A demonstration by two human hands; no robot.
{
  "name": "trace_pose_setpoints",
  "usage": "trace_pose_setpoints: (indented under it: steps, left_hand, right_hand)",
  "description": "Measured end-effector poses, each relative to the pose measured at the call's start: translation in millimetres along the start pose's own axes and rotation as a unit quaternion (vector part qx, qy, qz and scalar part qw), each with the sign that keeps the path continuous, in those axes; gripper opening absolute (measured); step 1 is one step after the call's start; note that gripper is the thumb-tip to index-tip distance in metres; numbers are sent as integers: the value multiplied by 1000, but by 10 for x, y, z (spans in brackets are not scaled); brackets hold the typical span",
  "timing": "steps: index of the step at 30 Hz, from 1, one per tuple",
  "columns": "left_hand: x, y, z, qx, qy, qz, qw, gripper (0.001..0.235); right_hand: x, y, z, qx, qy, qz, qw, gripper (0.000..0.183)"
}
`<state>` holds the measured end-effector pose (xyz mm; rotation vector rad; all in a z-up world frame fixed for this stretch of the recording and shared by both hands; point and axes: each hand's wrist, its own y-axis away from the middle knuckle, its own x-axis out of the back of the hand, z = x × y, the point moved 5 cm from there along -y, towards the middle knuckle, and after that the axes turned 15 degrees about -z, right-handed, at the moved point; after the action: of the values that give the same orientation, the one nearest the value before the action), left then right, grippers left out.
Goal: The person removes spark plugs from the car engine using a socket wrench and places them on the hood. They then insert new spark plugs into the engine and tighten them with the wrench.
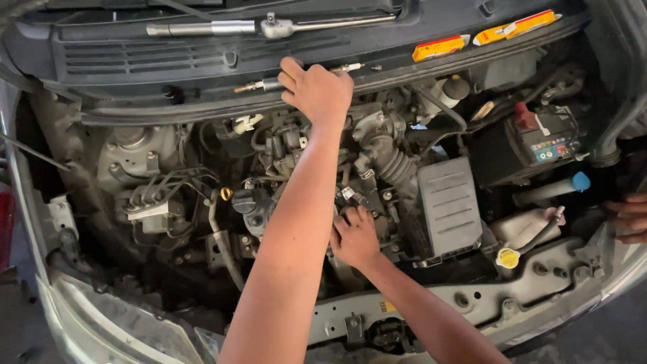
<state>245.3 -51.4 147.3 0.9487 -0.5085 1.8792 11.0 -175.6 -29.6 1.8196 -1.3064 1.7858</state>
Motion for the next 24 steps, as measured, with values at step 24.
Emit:
trace_pose_setpoints:
  steps: [24]
  left_hand:
    - [-32, -121, -8, 6, -9, 6, 1000, 37]
  right_hand:
    - [-94, -9, 81, 15, -17, -26, 999, 30]
